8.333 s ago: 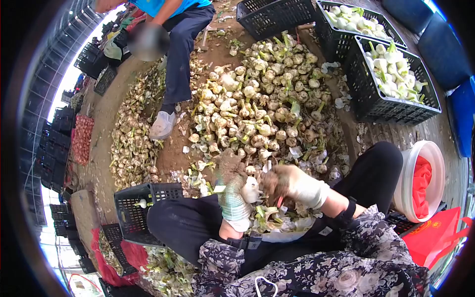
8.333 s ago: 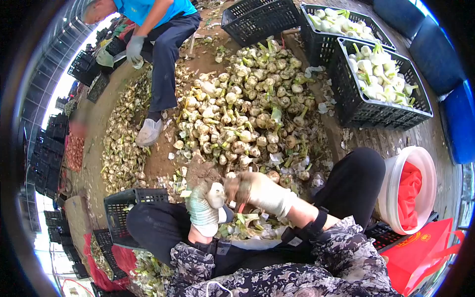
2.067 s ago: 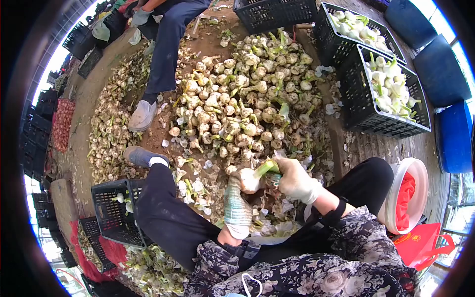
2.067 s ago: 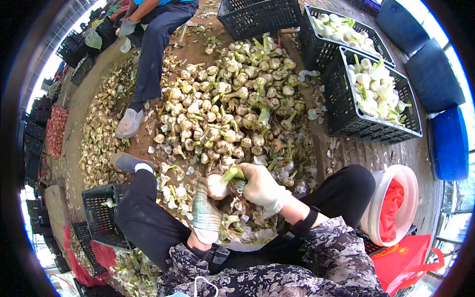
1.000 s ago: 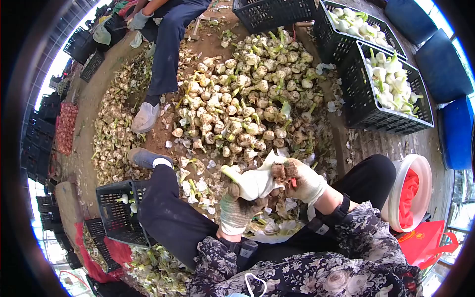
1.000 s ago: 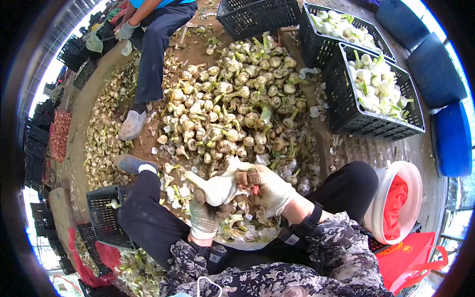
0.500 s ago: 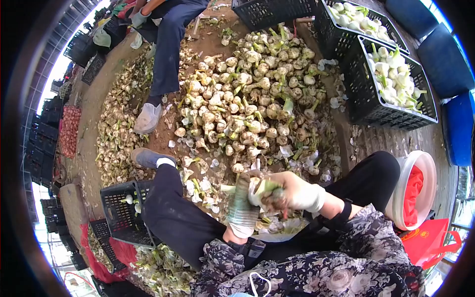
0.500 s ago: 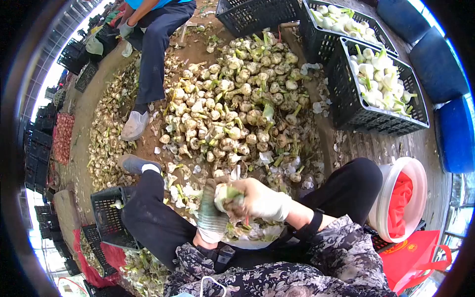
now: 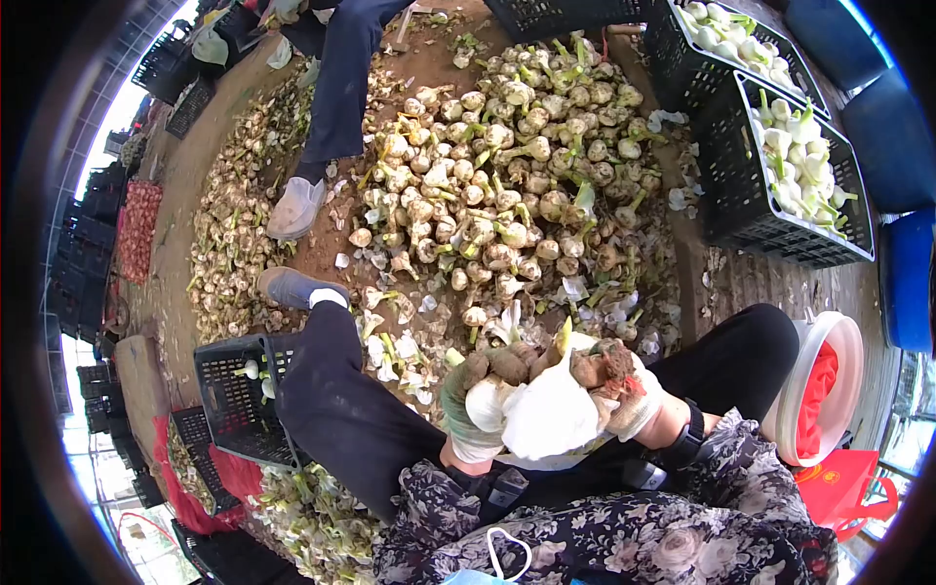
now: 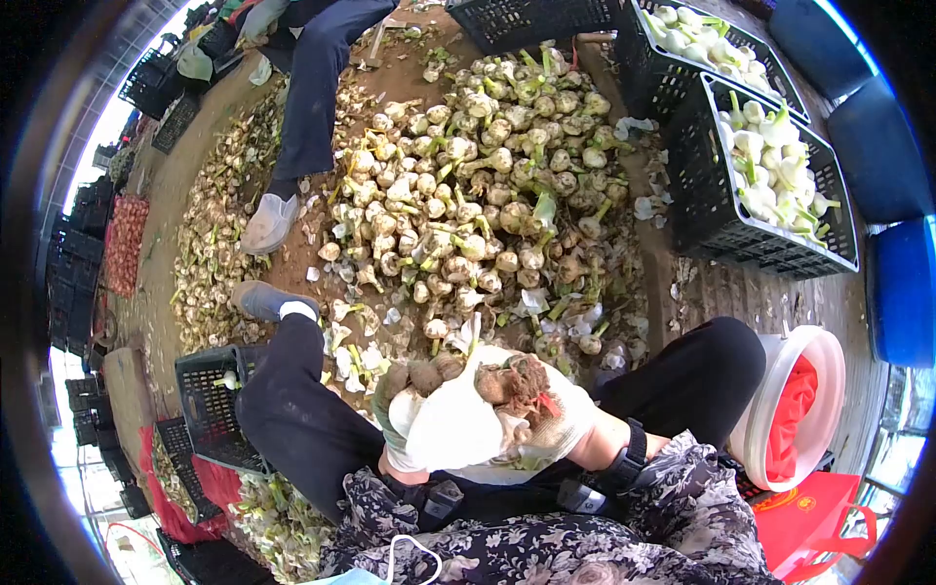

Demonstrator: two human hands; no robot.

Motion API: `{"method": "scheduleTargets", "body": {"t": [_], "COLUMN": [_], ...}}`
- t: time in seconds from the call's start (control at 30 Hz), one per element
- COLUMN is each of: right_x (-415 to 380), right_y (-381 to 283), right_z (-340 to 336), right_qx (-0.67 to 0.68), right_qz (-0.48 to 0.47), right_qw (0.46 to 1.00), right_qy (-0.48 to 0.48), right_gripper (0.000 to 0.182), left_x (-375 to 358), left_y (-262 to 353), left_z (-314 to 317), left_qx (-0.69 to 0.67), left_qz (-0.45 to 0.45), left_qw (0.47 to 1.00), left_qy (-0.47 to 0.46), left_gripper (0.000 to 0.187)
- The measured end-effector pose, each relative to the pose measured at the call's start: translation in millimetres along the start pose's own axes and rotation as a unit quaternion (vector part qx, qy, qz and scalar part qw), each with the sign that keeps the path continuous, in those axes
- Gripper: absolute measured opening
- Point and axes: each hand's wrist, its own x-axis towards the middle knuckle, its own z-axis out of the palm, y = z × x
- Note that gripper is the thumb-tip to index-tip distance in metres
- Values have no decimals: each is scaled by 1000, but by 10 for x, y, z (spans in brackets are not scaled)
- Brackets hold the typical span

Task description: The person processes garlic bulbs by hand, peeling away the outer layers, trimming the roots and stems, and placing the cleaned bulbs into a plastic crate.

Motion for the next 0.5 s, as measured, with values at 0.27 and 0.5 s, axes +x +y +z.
{"method": "scheduleTargets", "body": {"t": [0.27,0.5], "right_x": [149,182], "right_y": [-267,-223], "right_z": [521,299], "right_qx": [-552,-523], "right_qz": [83,73], "right_qw": [827,848], "right_qy": [68,57], "right_gripper": [17,16], "left_x": [112,37], "left_y": [150,132], "left_z": [206,-98], "left_qx": [-49,-112], "left_qz": [-252,-119], "left_qw": [896,895], "left_qy": [362,416], "left_gripper": [45,21]}}
